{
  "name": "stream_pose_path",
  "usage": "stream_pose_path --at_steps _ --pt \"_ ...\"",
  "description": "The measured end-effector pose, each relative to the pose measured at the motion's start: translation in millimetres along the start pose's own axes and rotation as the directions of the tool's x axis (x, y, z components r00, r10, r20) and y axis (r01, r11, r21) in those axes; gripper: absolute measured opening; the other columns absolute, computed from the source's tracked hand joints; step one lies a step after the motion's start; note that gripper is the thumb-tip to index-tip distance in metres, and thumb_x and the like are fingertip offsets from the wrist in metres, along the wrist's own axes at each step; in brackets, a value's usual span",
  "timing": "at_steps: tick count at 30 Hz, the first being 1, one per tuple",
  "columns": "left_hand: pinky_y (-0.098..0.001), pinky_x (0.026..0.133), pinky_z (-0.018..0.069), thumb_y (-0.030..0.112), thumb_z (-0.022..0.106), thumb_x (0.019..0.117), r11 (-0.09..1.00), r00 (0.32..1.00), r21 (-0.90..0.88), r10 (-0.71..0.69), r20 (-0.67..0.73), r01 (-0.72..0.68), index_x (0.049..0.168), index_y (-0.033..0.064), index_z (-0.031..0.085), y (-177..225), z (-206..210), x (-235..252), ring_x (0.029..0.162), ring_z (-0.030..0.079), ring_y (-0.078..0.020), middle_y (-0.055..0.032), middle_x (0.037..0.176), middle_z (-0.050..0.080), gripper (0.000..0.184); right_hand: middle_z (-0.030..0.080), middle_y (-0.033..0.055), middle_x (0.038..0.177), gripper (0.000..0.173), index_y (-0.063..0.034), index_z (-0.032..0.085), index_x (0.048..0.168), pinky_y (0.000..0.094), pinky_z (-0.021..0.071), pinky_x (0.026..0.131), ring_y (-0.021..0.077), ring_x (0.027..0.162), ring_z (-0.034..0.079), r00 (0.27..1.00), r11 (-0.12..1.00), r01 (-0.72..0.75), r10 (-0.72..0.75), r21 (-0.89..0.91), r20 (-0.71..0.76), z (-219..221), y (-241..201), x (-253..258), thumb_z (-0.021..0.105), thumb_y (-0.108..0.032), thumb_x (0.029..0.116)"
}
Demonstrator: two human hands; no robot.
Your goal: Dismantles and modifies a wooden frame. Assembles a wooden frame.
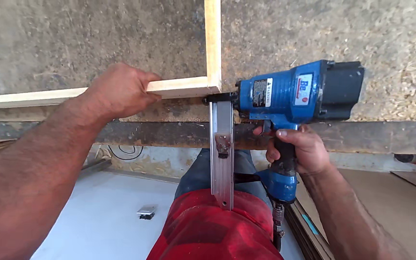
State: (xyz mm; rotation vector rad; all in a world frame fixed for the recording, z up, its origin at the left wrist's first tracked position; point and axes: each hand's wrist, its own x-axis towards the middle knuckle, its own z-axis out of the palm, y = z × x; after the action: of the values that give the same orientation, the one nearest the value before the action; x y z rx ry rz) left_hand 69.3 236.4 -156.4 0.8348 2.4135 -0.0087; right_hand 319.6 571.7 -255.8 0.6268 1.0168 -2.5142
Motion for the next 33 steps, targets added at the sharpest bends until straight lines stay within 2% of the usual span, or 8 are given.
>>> stream_pose_path --at_steps 3,10,16,20,24,27,33 --pt "-0.0654 0.072 0.053 0.024 0.074 0.0947 1.0 1.0 0.001 0.004 -0.01 -0.004 0.112 0.0195 0.075 -0.8 1.1 -0.3 0.081 0.072 -0.0348 -0.0132 0.087 0.074 0.018 0.071 0.0268 0.108 0.028 0.0 0.064 0.119 0.0349 0.0592 0.05 0.022 0.052 0.065 1.0 1.0 -0.008 0.008 0.017 -0.005 1.1 0.4 -1.9 0.059 -0.016 0.096" --pt "-0.0656 0.076 0.0539 0.023 0.074 0.0958 1.0 1.0 -0.019 -0.009 -0.002 0.009 0.118 0.0194 0.074 -1.1 0.1 0.4 0.087 0.073 -0.0348 -0.0138 0.093 0.075 0.022 0.072 0.0271 0.107 0.027 0.0002 0.063 0.119 0.0348 0.0593 0.049 0.0224 0.052 0.066 1.0 0.999 0.001 0.0 0.032 -0.02 4.8 3.0 1.9 0.055 -0.014 0.0976" --pt "-0.0662 0.077 0.0539 0.022 0.073 0.0958 1.0 1.0 -0.019 -0.012 -0.006 0.012 0.12 0.0216 0.074 -1.0 0.4 -0.3 0.088 0.073 -0.0346 -0.0131 0.094 0.075 0.024 0.071 0.0252 0.106 0.026 -0.0006 0.066 0.117 0.0336 0.0588 0.049 0.0207 0.051 0.064 0.999 1.0 -0.01 0.011 0.018 -0.045 10.9 2.8 -5.0 0.057 -0.013 0.0965" --pt "-0.0652 0.076 0.0542 0.02 0.073 0.0953 1.0 1.0 -0.029 0.0 -0.017 -0.001 0.118 0.0198 0.074 -2.3 1.5 1.1 0.086 0.073 -0.0336 -0.0131 0.093 0.075 0.023 0.071 0.0272 0.108 0.026 0.0013 0.065 0.118 0.0347 0.0592 0.049 0.0223 0.052 0.065 0.999 1.0 0.019 -0.019 0.022 -0.038 11.5 2.8 0.3 0.057 -0.012 0.0972" --pt "-0.0648 0.075 0.0544 0.023 0.073 0.0953 1.0 1.0 -0.011 0.008 -0.019 -0.008 0.117 0.0182 0.074 -3.3 1.7 0.7 0.085 0.073 -0.0337 -0.013 0.091 0.075 0.022 0.071 0.0248 0.107 0.027 -0.0002 0.065 0.118 0.0338 0.0583 0.049 0.0205 0.052 0.064 1.0 1.0 -0.005 0.005 0.013 -0.031 11.3 3.4 -4.8 0.056 -0.014 0.097" --pt "-0.0651 0.076 0.0542 0.024 0.073 0.0954 1.0 1.0 -0.013 -0.006 -0.017 0.006 0.119 0.022 0.074 -3.8 1.8 0.9 0.085 0.073 -0.033 -0.0117 0.092 0.075 0.024 0.071 0.0252 0.105 0.026 -0.0006 0.066 0.117 0.0337 0.0586 0.05 0.0204 0.051 0.064 0.999 0.999 -0.02 0.021 0.026 -0.024 7.5 7.4 -9.5 0.058 -0.014 0.0965" --pt "-0.066 0.078 0.0547 0.023 0.074 0.0951 1.0 1.0 -0.024 -0.009 -0.017 0.008 0.123 0.0223 0.074 -3.8 2.2 0.6 0.089 0.074 -0.0333 -0.0119 0.096 0.076 0.028 0.071 0.0256 0.105 0.026 0.0003 0.066 0.117 0.0332 0.0584 0.049 0.02 0.051 0.063 1.0 0.999 -0.003 0.004 0.045 -0.029 10.9 5.5 -1.7 0.057 -0.014 0.097"
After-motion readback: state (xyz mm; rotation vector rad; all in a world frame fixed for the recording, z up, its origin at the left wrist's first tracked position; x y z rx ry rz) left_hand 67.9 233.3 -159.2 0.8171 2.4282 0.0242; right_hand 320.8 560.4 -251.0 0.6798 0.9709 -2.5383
